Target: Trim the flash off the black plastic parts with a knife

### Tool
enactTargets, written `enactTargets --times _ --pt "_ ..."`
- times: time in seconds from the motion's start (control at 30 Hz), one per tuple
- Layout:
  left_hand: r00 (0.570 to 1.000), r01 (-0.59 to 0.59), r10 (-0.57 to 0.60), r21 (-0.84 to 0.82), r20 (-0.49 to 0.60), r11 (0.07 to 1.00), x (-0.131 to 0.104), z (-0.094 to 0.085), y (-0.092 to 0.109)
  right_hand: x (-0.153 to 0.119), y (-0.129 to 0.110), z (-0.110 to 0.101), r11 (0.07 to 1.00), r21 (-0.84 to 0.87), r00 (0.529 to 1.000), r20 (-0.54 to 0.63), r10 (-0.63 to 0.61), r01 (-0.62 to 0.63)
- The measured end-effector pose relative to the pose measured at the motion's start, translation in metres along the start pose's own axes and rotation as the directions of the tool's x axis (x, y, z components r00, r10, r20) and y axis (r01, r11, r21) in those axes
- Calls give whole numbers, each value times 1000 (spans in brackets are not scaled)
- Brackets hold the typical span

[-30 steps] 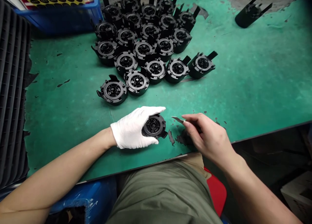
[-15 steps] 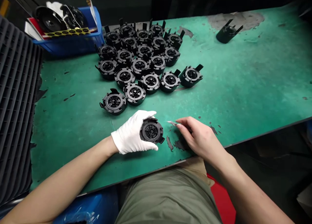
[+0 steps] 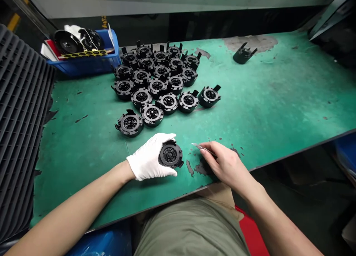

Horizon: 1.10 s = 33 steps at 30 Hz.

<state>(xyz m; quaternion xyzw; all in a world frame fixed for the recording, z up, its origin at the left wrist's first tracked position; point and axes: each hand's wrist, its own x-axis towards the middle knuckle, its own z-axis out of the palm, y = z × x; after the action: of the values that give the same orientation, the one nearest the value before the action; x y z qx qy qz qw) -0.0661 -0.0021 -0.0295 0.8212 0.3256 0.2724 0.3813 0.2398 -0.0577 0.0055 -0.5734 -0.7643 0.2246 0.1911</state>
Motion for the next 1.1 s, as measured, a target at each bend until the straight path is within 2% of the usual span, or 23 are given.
enactTargets --times 0.1,0.23,0.37,0.43,0.6,0.7,0.8,0.97,1.1 --pt "998 59 -59 -15 3 998 0 1 -1 3 -13 7 996 45 997 -2 -79 79" --pt "997 81 -80 -31 9 996 -1 1 -1 8 -28 14 985 65 987 5 -163 163" --pt "996 91 -91 -28 12 995 0 0 -1 13 -31 13 981 95 984 38 -174 169" --pt "996 91 -91 -36 12 995 0 0 -1 15 -31 14 975 56 975 46 -216 213" --pt "996 86 -85 -58 25 995 2 -1 -1 18 -27 14 924 -79 927 33 -372 374" --pt "999 49 -48 -47 25 998 2 -1 -1 23 -23 7 885 -212 910 74 -408 414" --pt "1000 21 -21 -32 18 999 2 -2 -2 36 -17 -5 807 -338 872 112 -476 484" --pt "1000 16 -16 0 25 1000 2 -2 -2 61 -7 -14 727 -311 789 191 -584 613" --pt "999 6 -7 10 33 1000 2 -3 -2 71 -4 -12 710 -281 764 248 -596 646"
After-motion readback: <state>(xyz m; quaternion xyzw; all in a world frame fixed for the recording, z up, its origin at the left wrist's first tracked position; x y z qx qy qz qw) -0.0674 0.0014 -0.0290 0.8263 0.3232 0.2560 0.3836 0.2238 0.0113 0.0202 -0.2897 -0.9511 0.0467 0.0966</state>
